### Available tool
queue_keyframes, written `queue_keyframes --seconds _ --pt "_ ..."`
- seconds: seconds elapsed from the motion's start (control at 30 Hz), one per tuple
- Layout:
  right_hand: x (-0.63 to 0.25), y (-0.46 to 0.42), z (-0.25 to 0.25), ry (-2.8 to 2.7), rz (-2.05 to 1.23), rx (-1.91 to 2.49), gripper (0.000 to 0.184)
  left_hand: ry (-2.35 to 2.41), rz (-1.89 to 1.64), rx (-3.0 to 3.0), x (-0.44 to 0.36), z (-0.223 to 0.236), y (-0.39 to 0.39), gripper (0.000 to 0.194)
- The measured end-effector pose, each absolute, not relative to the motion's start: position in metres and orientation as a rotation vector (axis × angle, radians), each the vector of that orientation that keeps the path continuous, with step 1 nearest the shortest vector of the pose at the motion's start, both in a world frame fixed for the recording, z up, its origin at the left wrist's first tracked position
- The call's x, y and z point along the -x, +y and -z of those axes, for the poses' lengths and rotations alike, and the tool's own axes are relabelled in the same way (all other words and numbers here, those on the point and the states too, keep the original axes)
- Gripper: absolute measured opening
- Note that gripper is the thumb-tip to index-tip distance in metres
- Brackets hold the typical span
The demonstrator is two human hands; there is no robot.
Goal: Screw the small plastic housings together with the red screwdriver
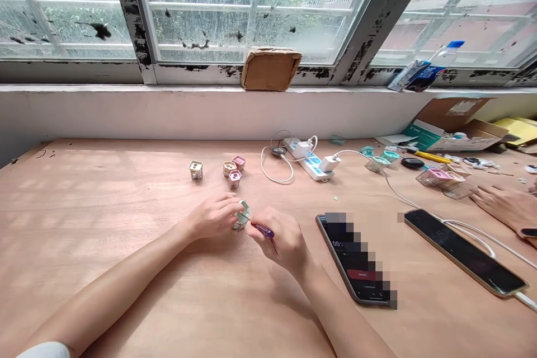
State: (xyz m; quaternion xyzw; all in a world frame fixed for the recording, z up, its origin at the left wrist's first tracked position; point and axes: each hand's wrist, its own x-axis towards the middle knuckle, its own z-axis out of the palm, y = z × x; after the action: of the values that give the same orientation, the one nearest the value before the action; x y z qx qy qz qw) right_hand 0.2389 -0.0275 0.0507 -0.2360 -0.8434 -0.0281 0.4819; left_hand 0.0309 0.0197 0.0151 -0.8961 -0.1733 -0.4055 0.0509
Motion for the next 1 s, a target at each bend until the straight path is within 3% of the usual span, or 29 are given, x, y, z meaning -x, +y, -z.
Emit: queue_keyframes --seconds 0.27,0.67,0.8,0.9,1.0 --pt "-0.247 -0.024 -0.051 -1.878 -0.182 0.756 0.027 -0.416 1.028 2.810 -0.031 -0.027 0.017 0.024" --pt "-0.250 -0.019 -0.043 -1.716 -0.424 0.881 0.038 -0.418 1.129 2.933 -0.034 -0.021 0.017 0.013" --pt "-0.246 -0.018 -0.038 -1.620 -0.500 0.897 0.041 -0.453 1.078 2.912 -0.031 -0.023 0.018 0.017" --pt "-0.247 -0.014 -0.034 -1.386 -0.525 0.876 0.040 -0.560 1.212 2.918 -0.026 -0.024 0.020 0.018" --pt "-0.255 -0.003 -0.028 -1.197 -0.481 0.913 0.035 -0.820 1.632 2.929 -0.024 -0.024 0.021 0.007"
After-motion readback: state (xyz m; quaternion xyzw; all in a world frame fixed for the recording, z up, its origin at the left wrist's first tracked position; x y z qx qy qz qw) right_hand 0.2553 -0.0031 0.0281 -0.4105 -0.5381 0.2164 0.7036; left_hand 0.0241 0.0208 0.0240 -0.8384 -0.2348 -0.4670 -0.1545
